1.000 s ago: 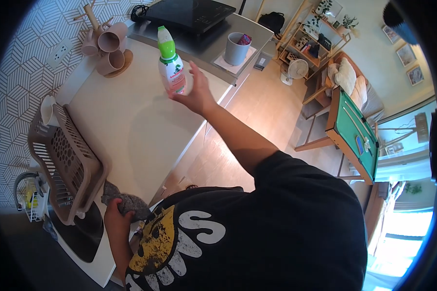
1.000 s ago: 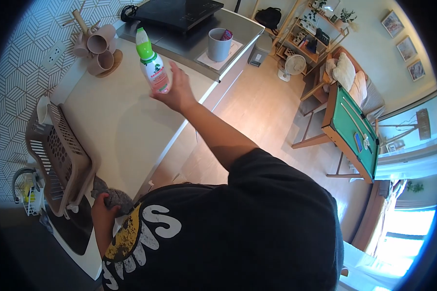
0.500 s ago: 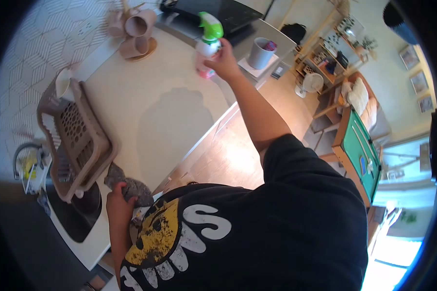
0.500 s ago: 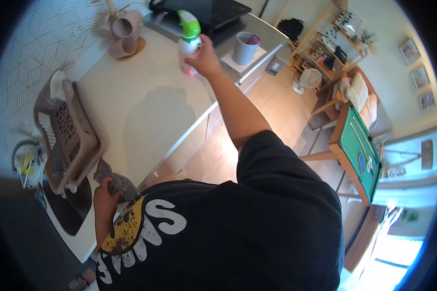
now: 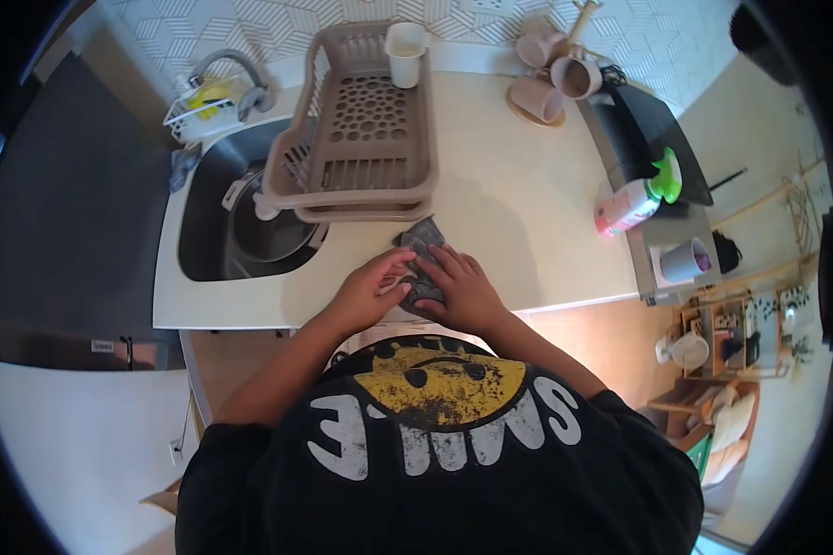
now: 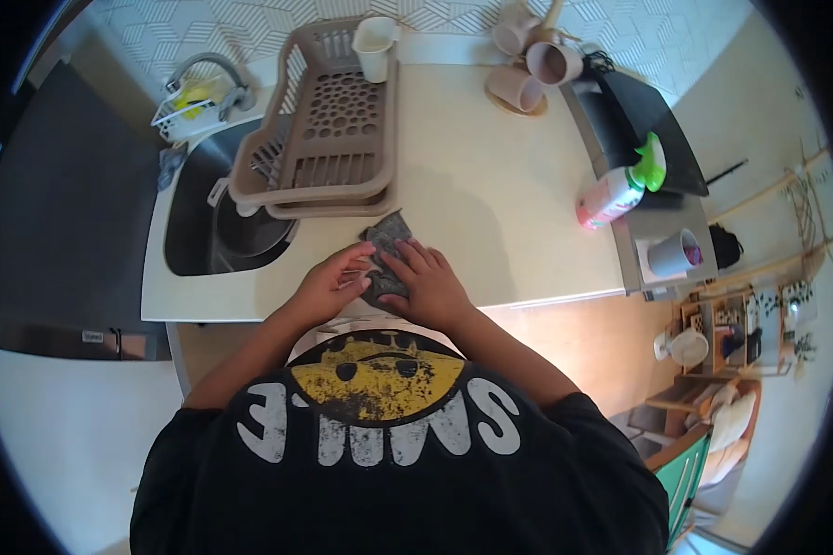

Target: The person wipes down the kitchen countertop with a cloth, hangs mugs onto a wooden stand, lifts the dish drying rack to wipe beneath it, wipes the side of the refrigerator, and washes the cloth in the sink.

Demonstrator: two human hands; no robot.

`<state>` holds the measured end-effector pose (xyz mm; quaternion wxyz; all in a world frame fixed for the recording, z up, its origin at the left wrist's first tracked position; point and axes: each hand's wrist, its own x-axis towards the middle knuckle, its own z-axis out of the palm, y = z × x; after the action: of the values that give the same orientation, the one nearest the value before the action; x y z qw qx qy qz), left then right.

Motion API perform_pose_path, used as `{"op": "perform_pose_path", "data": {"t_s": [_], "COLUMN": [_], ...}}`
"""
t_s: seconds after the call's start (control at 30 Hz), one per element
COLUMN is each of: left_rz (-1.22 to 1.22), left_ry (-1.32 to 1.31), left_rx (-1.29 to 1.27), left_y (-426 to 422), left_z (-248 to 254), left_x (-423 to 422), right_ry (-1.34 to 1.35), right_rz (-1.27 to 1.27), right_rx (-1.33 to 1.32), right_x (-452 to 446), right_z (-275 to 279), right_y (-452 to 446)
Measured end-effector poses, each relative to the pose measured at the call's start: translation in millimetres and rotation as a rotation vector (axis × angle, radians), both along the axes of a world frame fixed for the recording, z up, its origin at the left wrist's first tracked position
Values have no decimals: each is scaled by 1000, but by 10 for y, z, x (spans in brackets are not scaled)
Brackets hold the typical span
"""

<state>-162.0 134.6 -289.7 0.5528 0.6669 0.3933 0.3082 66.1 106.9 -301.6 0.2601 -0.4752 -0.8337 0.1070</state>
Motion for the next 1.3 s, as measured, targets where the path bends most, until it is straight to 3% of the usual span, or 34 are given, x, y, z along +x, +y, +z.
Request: {"op": "perform_pose_path", "data": {"t_s": [0.07,0.2,0.27,0.33,0.37,0.4,0.43,0.5,0.63,0.7,0.8,0.87,0.97,1.0,1.03,1.13,1.23,1.3], "left_rz": [37,160,249,386,472,555,564,725,932,1048,932,809,728,586,440,537,372,451], "left_ry": [72,148,185,279,336,393,394,508,495,154,47,232,101,310,515,438,624,486], "left_rx": [67,152,178,212,164,117,108,169,153,-18,-193,-199,-328,-357,-379,-596,-393,-540], "left_y": [-21,-107,-127,-148,-145,-131,-106,-26,290,513,924,1366,1858,2064,2174,2218,2094,2009], "left_z": [45,179,200,134,117,108,62,-95,-318,-404,-602,-1118,-1310,-1378,-1371,-1171,-1011,-1015], "left_x": [-243,-851,-1184,-1584,-1769,-1963,-2197,-2675,-3390,-3615,-3725,-3798,-3647,-3654,-3632,-3433,-3371,-3345], "right_ry": [-71,-157,-329,-458,-315,-171,-165,-188,-265,-269,-285,-271,-268,-275,-282,-286,-259,-264], "right_rz": [45,-326,-380,-412,-457,-500,-509,-556,-592,-590,-540,-544,-564,-561,-556,-540,-550,-551], "right_rx": [-46,-157,162,253,9,-235,-256,-178,-46,-40,-54,-81,-70,-89,-106,-101,-103,-106], "right_x": [61,772,1366,1786,1907,1931,1848,1590,1139,896,457,68,-486,-660,-806,-1077,-1091,-1103], "right_z": [-80,-30,-208,-239,-216,-169,-93,-213,-345,-358,-369,-340,-299,-286,-271,-215,-220,-219], "right_y": [24,-81,-104,-43,22,91,144,258,301,295,244,246,242,245,241,218,225,221]}}
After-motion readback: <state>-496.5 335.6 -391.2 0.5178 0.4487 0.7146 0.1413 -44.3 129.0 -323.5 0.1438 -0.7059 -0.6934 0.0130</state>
